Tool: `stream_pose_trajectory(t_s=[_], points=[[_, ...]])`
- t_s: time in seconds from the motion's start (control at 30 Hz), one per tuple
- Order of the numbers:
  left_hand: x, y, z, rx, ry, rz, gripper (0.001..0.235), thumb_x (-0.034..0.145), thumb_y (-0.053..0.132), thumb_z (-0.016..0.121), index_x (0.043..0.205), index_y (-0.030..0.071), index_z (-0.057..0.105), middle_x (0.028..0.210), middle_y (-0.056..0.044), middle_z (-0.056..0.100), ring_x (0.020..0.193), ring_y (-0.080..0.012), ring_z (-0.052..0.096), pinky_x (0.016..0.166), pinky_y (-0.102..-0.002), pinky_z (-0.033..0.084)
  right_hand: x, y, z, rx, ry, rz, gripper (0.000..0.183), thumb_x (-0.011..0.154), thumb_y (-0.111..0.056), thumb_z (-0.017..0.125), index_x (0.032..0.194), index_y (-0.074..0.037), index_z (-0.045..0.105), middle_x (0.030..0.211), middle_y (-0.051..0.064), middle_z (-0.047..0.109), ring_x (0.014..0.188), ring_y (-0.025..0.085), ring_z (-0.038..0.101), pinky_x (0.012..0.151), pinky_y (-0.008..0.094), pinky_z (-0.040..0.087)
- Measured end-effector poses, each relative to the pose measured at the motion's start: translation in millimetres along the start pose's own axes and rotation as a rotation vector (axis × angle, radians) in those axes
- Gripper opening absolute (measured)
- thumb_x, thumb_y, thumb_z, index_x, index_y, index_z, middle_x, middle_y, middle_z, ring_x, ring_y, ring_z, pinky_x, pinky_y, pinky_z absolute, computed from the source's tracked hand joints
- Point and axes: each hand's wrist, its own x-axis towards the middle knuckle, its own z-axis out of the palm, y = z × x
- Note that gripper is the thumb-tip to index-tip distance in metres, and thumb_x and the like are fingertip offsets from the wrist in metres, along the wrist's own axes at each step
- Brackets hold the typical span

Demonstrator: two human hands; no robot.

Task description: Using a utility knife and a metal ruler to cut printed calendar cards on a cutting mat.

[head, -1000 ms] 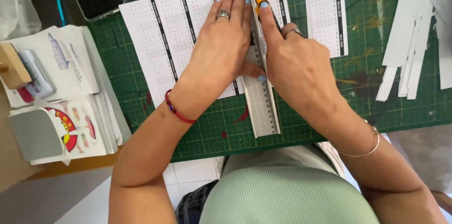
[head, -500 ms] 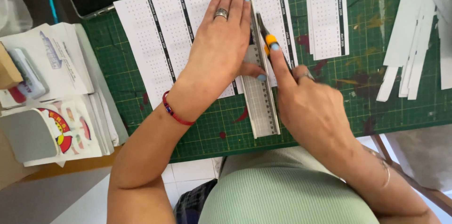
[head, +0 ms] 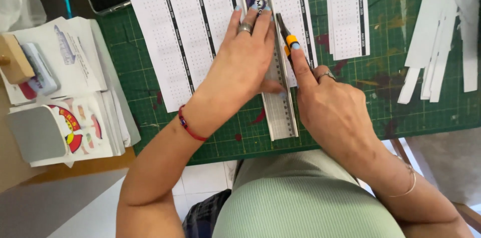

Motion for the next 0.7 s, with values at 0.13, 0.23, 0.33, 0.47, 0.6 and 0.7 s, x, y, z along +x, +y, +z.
stream_pose_trajectory(t_s=[0.13, 0.23, 0.33, 0.47, 0.6, 0.7], points=[[1, 10, 11, 0.038, -0.123, -0.077, 0.150, 0.058, 0.100, 0.079, 0.157, -0.008, 0.049, 0.163, -0.020, 0.045, 0.152, -0.0393, 0.043, 0.128, -0.059, 0.028, -1, -1, 11, -0.032, 0.053, -0.010, 0.068, 0.104, -0.013, 0.059, 0.171, -0.010, 0.047, 0.077, 0.007, 0.062, 0.038, 0.025, 0.053, 0.032, 0.041, 0.041], [-1, 17, 14, 0.054, -0.107, -0.105, 0.147, 0.057, 0.098, 0.081, 0.157, -0.007, 0.051, 0.163, -0.019, 0.043, 0.152, -0.0375, 0.043, 0.128, -0.054, 0.033, -7, -3, 14, -0.037, 0.051, -0.010, 0.069, 0.104, -0.014, 0.061, 0.172, -0.011, 0.046, 0.080, 0.008, 0.066, 0.039, 0.025, 0.055, 0.033, 0.040, 0.040], [1, 16, 10, 0.040, -0.121, -0.116, 0.144, 0.058, 0.092, 0.085, 0.156, -0.008, 0.051, 0.164, -0.019, 0.039, 0.154, -0.0384, 0.040, 0.126, -0.051, 0.039, -12, -4, 14, -0.043, 0.042, -0.017, 0.070, 0.105, -0.016, 0.061, 0.172, -0.009, 0.044, 0.084, 0.008, 0.066, 0.039, 0.021, 0.052, 0.032, 0.037, 0.040], [0, 16, 15, -0.003, -0.112, -0.119, 0.141, 0.059, 0.088, 0.090, 0.155, -0.009, 0.051, 0.165, -0.019, 0.038, 0.158, -0.0360, 0.033, 0.122, -0.045, 0.045, -25, -5, 18, -0.044, 0.032, -0.023, 0.071, 0.105, -0.014, 0.061, 0.173, -0.008, 0.042, 0.082, 0.006, 0.060, 0.038, 0.020, 0.047, 0.032, 0.039, 0.038], [0, 18, 11, 0.093, -0.118, -0.115, 0.148, 0.059, 0.095, 0.082, 0.159, -0.009, 0.046, 0.164, -0.016, 0.042, 0.156, -0.0349, 0.038, 0.124, -0.044, 0.042, -40, -10, 16, -0.090, 0.065, -0.036, 0.070, 0.106, -0.013, 0.059, 0.173, -0.007, 0.043, 0.076, 0.002, 0.051, 0.040, 0.019, 0.042, 0.034, 0.038, 0.038], [2, 17, 15, 0.068, -0.105, -0.119, 0.156, 0.052, 0.098, 0.085, 0.160, -0.008, 0.044, 0.164, -0.015, 0.043, 0.155, -0.0344, 0.040, 0.124, -0.045, 0.042, -52, -14, 7, -0.096, 0.021, -0.035, 0.066, 0.104, -0.014, 0.058, 0.169, -0.006, 0.049, 0.079, 0.003, 0.055, 0.038, 0.016, 0.045, 0.032, 0.036, 0.036]])
